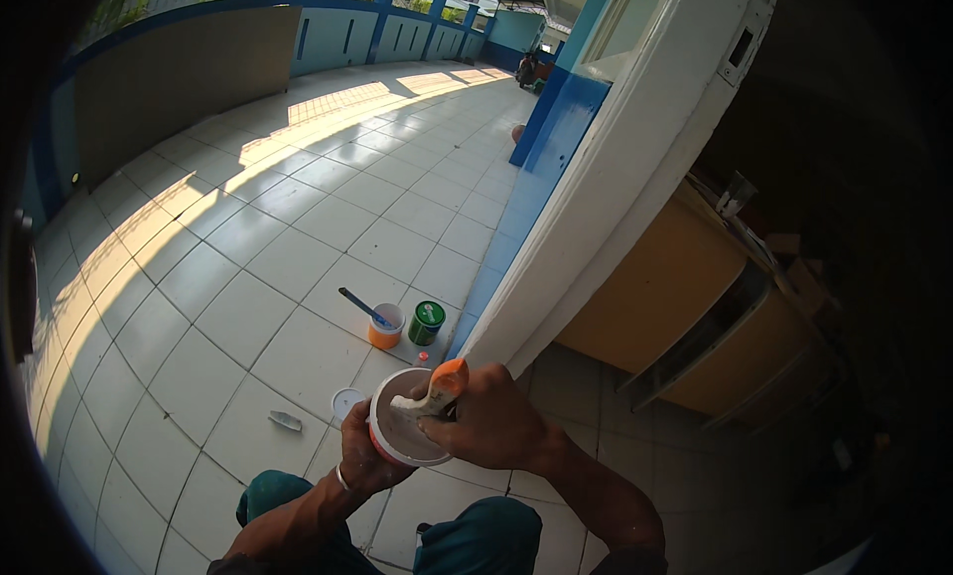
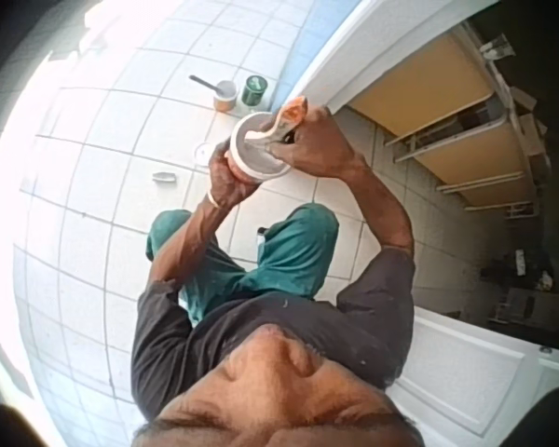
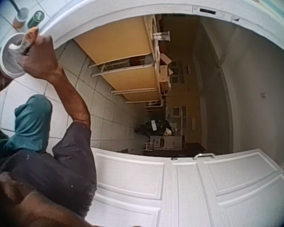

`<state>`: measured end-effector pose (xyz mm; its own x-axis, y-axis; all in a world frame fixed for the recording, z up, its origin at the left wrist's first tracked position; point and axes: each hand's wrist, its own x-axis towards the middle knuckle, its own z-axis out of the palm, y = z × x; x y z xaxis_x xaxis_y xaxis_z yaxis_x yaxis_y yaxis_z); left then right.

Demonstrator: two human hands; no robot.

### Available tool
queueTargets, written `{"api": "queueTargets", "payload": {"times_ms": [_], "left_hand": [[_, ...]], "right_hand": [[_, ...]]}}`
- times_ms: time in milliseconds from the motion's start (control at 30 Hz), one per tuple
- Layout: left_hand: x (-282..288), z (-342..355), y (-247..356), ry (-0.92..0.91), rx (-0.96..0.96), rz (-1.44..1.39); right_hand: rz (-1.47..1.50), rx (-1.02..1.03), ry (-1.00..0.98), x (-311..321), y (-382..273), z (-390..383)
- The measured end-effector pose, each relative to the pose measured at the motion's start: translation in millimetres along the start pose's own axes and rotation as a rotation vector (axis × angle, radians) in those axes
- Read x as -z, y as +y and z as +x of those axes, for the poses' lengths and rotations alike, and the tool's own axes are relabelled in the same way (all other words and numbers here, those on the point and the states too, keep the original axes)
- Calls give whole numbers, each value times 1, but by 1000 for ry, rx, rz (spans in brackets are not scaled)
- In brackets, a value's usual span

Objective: The person paints the top and side of a door frame with white paint using a paint brush.

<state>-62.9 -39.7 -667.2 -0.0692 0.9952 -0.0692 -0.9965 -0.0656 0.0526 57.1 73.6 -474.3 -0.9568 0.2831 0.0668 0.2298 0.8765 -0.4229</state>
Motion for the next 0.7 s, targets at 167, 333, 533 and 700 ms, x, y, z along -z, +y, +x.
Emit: {"api": "queueTargets", "payload": {"times_ms": [167, 333, 533, 700], "left_hand": [[4, 5, 0, 4, -2, -10], [10, 10, 3, -115, 12, 49], [9, 6, 0, -63, -23, 28], [13, 6, -2, -18, -14, 19]], "right_hand": [[527, -18, 139, 13, 5, -1], [666, -169, 50, 15, 28, 2], [1396, -291, 639, 18, 71, -45], [1236, 88, 1160, 78, 60, -69]]}}
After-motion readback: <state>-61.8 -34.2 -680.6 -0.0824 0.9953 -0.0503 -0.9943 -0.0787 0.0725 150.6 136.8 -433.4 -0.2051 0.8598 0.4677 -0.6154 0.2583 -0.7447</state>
